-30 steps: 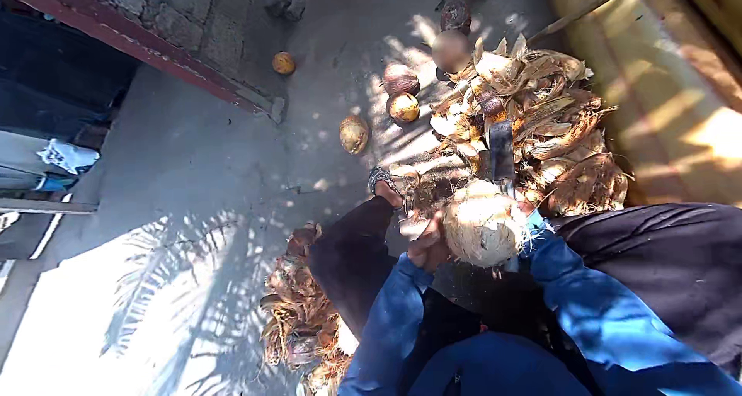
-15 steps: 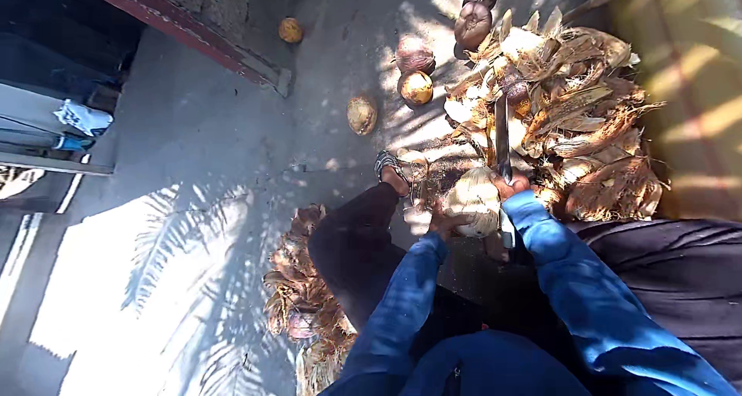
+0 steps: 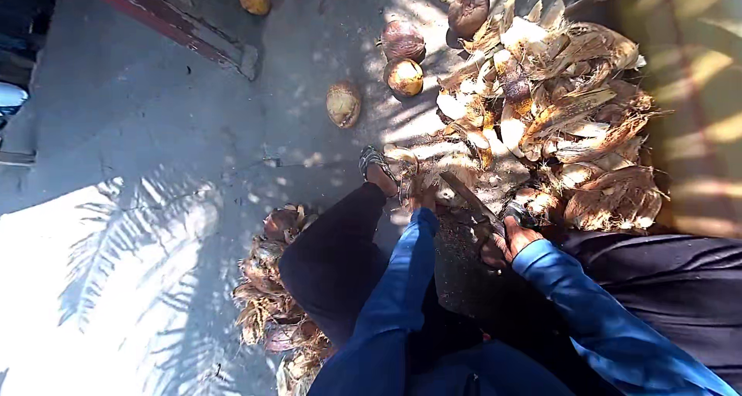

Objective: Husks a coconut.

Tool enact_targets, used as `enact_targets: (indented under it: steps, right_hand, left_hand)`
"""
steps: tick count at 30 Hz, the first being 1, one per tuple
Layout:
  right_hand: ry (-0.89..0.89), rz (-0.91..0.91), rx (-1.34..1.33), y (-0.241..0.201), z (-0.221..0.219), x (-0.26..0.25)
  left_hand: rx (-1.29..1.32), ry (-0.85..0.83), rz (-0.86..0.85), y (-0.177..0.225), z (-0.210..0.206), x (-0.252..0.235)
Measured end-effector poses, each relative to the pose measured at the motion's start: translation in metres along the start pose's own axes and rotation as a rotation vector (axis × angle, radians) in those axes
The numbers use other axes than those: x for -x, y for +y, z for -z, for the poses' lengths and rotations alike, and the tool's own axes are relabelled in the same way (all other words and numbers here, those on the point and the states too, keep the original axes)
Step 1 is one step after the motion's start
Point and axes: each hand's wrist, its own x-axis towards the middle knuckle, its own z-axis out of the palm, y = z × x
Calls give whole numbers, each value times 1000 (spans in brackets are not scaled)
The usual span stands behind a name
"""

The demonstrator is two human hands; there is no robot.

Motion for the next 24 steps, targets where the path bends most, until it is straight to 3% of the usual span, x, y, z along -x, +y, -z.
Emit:
enact_targets:
  steps: [5,10,18,21,24]
  right_hand:
    - [-35,-23,64,-15,0,0]
    - [-30,-31,78,-14,-6,26]
    - [-125,-130,157,-18,5,11]
    - [-53,-82,159,-11,-1,7]
    - [-7,-17,155,-14,-3,4]
  left_hand:
    - [-445,-173,-192,27,6,43]
    - [-839,-34,-168,19,-15,31]
    - [-807,-35,-25,45,-21,28]
    - [-801,-16,-56,43,-23,24]
    - [-745,-136,146,93,-14,44]
